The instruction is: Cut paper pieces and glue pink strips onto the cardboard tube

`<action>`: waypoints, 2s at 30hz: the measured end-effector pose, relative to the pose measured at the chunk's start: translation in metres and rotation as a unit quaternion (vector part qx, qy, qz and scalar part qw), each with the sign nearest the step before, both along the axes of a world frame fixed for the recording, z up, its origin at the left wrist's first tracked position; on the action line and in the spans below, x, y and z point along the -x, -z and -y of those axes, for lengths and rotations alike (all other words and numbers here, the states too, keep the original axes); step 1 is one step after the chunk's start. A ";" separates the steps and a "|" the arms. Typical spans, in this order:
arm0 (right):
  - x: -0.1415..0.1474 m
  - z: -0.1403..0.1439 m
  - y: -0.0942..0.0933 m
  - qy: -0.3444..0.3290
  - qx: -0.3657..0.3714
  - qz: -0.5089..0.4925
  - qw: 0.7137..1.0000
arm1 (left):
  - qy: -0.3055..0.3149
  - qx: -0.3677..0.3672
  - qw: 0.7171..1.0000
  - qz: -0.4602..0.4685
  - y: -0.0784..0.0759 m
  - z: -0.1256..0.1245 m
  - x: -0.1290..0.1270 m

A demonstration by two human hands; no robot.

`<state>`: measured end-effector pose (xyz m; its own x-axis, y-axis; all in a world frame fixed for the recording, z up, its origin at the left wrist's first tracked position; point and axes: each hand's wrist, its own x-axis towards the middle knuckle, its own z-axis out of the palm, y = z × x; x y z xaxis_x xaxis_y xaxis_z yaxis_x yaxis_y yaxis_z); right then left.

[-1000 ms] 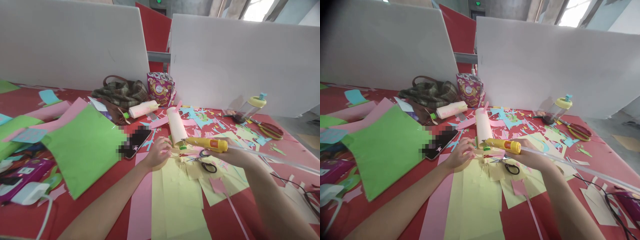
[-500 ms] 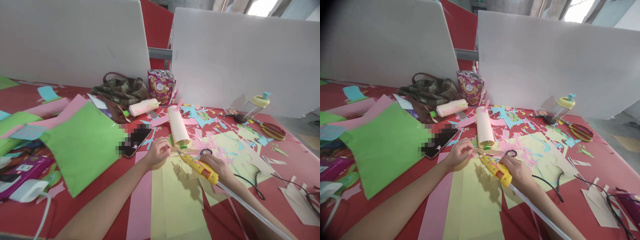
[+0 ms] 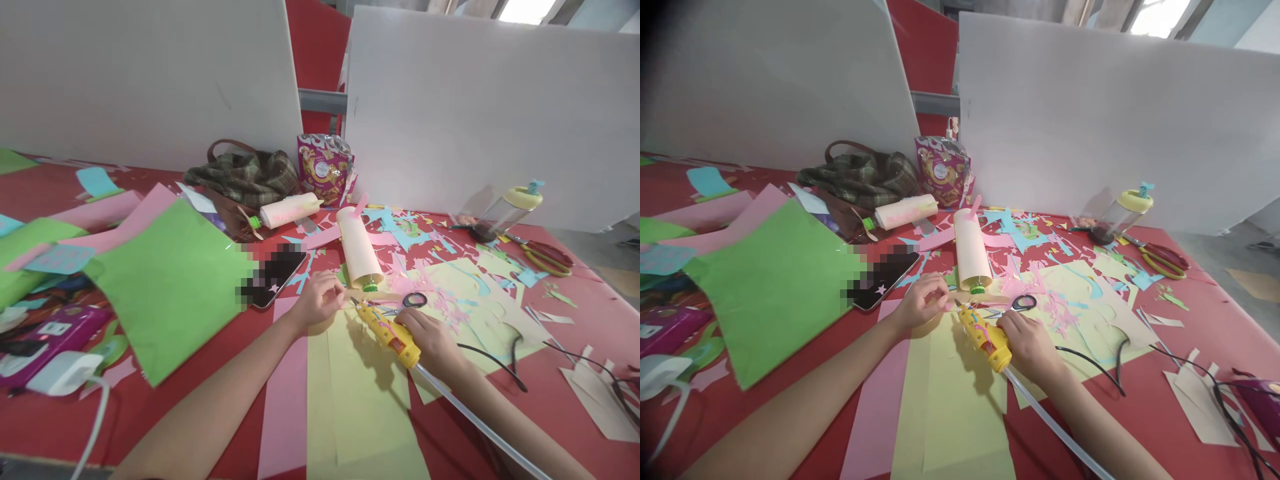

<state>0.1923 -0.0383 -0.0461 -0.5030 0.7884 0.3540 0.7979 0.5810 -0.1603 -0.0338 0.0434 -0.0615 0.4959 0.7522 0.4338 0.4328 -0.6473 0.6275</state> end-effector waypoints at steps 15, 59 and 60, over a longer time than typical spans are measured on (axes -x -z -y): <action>0.003 0.001 -0.002 0.004 0.014 -0.007 1.000 | -0.001 -0.003 1.000 -0.010 -0.001 0.001 0.000; -0.010 0.001 0.002 0.030 -0.011 0.045 0.998 | 0.001 0.020 1.000 0.003 0.001 0.002 0.001; -0.009 0.002 0.002 0.031 -0.009 0.047 0.998 | 0.002 0.019 1.000 0.004 0.001 0.002 0.001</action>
